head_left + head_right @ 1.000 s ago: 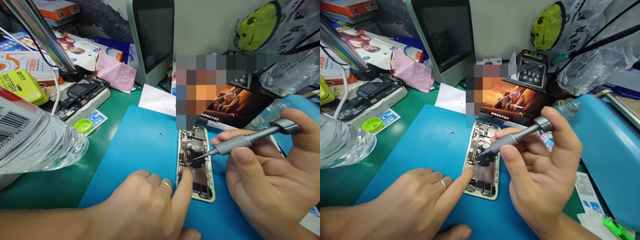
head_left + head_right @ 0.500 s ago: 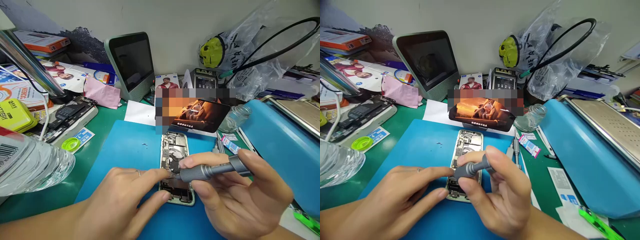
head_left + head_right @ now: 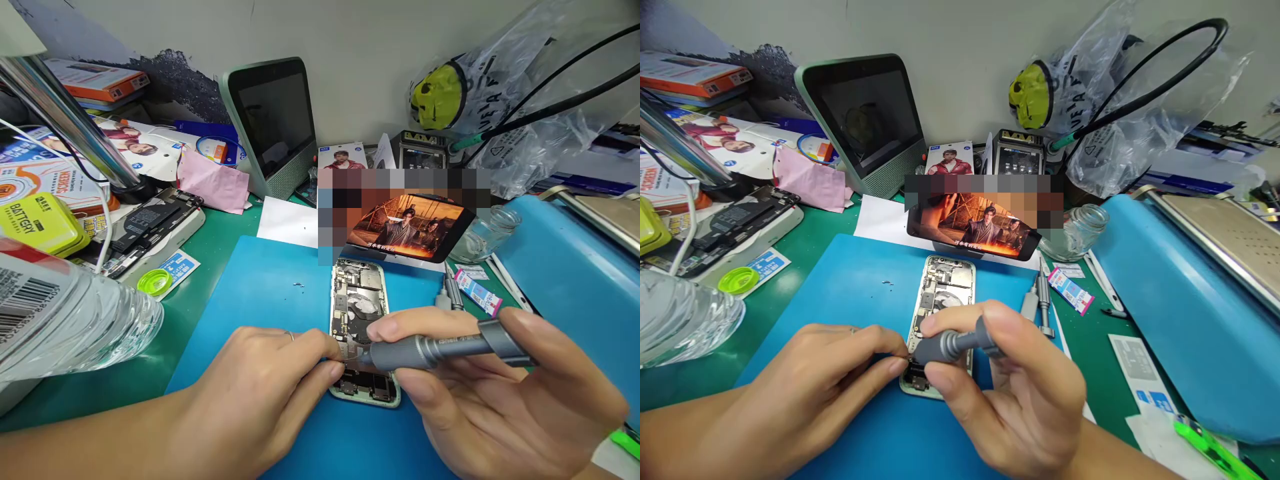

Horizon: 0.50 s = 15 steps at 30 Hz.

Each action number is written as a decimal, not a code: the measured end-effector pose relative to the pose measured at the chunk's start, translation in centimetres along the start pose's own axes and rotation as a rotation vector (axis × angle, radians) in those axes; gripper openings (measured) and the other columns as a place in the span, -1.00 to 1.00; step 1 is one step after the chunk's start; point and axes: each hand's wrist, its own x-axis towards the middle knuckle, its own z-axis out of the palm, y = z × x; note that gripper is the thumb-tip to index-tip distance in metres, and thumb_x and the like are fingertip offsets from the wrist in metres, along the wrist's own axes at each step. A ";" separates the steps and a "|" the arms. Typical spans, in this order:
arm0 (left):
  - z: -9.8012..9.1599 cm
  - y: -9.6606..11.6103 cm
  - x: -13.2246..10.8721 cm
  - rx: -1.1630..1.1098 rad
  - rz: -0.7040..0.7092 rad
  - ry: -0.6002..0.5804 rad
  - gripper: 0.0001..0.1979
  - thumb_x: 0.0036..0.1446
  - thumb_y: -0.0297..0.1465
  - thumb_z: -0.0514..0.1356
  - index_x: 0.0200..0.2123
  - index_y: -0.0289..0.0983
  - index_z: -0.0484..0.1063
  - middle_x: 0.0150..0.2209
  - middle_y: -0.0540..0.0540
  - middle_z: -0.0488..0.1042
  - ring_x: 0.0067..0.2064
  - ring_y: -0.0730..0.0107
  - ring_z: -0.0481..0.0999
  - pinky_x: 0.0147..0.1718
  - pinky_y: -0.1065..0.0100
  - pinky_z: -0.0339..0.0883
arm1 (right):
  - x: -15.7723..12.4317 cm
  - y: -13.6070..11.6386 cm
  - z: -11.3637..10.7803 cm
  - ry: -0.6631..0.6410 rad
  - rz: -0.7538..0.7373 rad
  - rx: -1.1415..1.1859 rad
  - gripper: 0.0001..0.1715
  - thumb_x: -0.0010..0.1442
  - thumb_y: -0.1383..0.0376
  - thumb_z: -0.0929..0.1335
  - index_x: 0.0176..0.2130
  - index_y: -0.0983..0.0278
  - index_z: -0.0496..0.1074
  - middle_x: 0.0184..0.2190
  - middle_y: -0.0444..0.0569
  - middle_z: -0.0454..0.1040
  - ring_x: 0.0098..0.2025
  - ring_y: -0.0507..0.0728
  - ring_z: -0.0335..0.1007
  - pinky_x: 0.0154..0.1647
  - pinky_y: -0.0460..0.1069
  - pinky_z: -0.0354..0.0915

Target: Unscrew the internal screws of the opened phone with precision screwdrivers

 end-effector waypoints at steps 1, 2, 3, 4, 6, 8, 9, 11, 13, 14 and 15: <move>-0.1 0.1 0.1 -0.005 -0.011 -0.005 -0.88 0.42 -0.42 0.07 -0.18 -0.14 0.39 -0.37 0.13 0.51 -0.39 0.48 0.53 -0.40 0.40 0.24 | 0.0 0.0 0.0 0.009 -0.004 -0.004 0.00 0.01 0.65 0.45 0.32 0.08 0.24 -0.15 -0.04 0.66 -0.27 0.16 0.67 -0.37 -0.01 0.65; -0.1 0.1 0.1 -0.011 -0.015 -0.007 -0.88 0.42 -0.42 0.07 -0.18 -0.14 0.39 -0.37 0.13 0.51 -0.39 0.48 0.52 -0.40 0.40 0.23 | 0.0 0.0 0.1 0.015 -0.002 -0.013 0.00 0.01 0.65 0.45 0.32 0.08 0.24 -0.16 -0.05 0.66 -0.28 0.16 0.67 -0.35 0.01 0.67; -0.1 0.1 0.1 -0.012 -0.025 -0.001 -0.88 0.42 -0.42 0.07 -0.18 -0.15 0.39 -0.38 0.13 0.50 -0.40 0.48 0.51 -0.40 0.40 0.22 | 0.0 0.0 0.1 0.014 0.005 -0.028 0.01 0.02 0.64 0.46 0.33 0.07 0.23 -0.17 -0.06 0.66 -0.29 0.16 0.67 -0.34 0.02 0.67; -0.2 0.1 0.2 -0.017 -0.022 0.004 -0.88 0.42 -0.42 0.07 -0.18 -0.15 0.38 -0.39 0.13 0.48 -0.41 0.48 0.49 -0.41 0.39 0.20 | 0.0 0.0 0.0 0.010 0.018 -0.045 0.01 0.02 0.63 0.47 0.33 0.06 0.22 -0.18 -0.06 0.66 -0.31 0.16 0.67 -0.35 0.03 0.67; -0.2 0.1 0.1 -0.018 -0.026 0.013 -0.88 0.41 -0.41 0.07 -0.18 -0.15 0.39 -0.42 0.12 0.45 -0.43 0.48 0.46 -0.43 0.38 0.17 | -0.1 0.0 0.0 -0.004 0.030 -0.074 0.02 0.04 0.59 0.48 0.34 0.03 0.20 -0.19 -0.06 0.66 -0.34 0.17 0.66 -0.41 0.02 0.66; -0.3 0.2 0.0 -0.015 -0.030 0.012 -0.88 0.41 -0.42 0.08 -0.18 -0.15 0.39 -0.45 0.13 0.42 -0.46 0.48 0.43 -0.45 0.38 0.14 | -0.2 0.1 0.0 0.010 0.026 -0.086 -0.02 0.07 0.56 0.48 0.34 0.02 0.20 -0.19 -0.05 0.66 -0.35 0.17 0.66 -0.44 0.03 0.65; -0.3 0.3 0.0 -0.014 -0.032 0.010 -0.89 0.40 -0.42 0.08 -0.18 -0.15 0.40 -0.47 0.13 0.40 -0.47 0.49 0.41 -0.45 0.38 0.13 | -0.3 0.1 0.0 0.019 0.022 -0.089 -0.04 0.09 0.56 0.47 0.34 0.02 0.20 -0.19 -0.04 0.66 -0.35 0.17 0.66 -0.44 0.03 0.65; -0.2 0.4 -0.1 -0.008 -0.031 0.012 -0.89 0.39 -0.42 0.09 -0.19 -0.15 0.40 -0.51 0.14 0.34 -0.51 0.49 0.36 -0.47 0.37 0.10 | -0.3 0.2 0.1 0.025 0.009 -0.103 -0.06 0.10 0.54 0.46 0.34 0.04 0.19 -0.20 -0.03 0.66 -0.35 0.16 0.65 -0.46 0.02 0.64; -0.2 0.5 -0.1 0.014 -0.020 0.012 -0.89 0.38 -0.43 0.08 -0.20 -0.17 0.40 -0.54 0.14 0.29 -0.54 0.48 0.31 -0.50 0.35 0.08 | -0.3 0.3 0.2 -0.001 0.009 -0.126 -0.10 0.13 0.49 0.46 0.33 0.03 0.18 -0.22 -0.05 0.67 -0.37 0.15 0.65 -0.46 0.00 0.62; -0.1 0.5 0.0 0.032 -0.011 0.008 -0.88 0.37 -0.43 0.07 -0.21 -0.18 0.40 -0.55 0.14 0.29 -0.55 0.47 0.31 -0.51 0.33 0.07 | -0.3 0.4 0.1 -0.016 0.020 -0.139 -0.18 0.16 0.42 0.46 0.30 0.00 0.22 -0.23 -0.07 0.68 -0.38 0.14 0.65 -0.45 -0.01 0.61; -0.1 0.6 0.0 0.054 0.000 0.001 -0.86 0.36 -0.44 0.06 -0.24 -0.20 0.40 -0.55 0.12 0.30 -0.55 0.46 0.31 -0.51 0.32 0.06 | -0.4 0.4 0.1 -0.028 0.037 -0.152 -0.29 0.19 0.35 0.46 0.25 -0.03 0.28 -0.26 -0.11 0.68 -0.38 0.12 0.64 -0.43 -0.01 0.61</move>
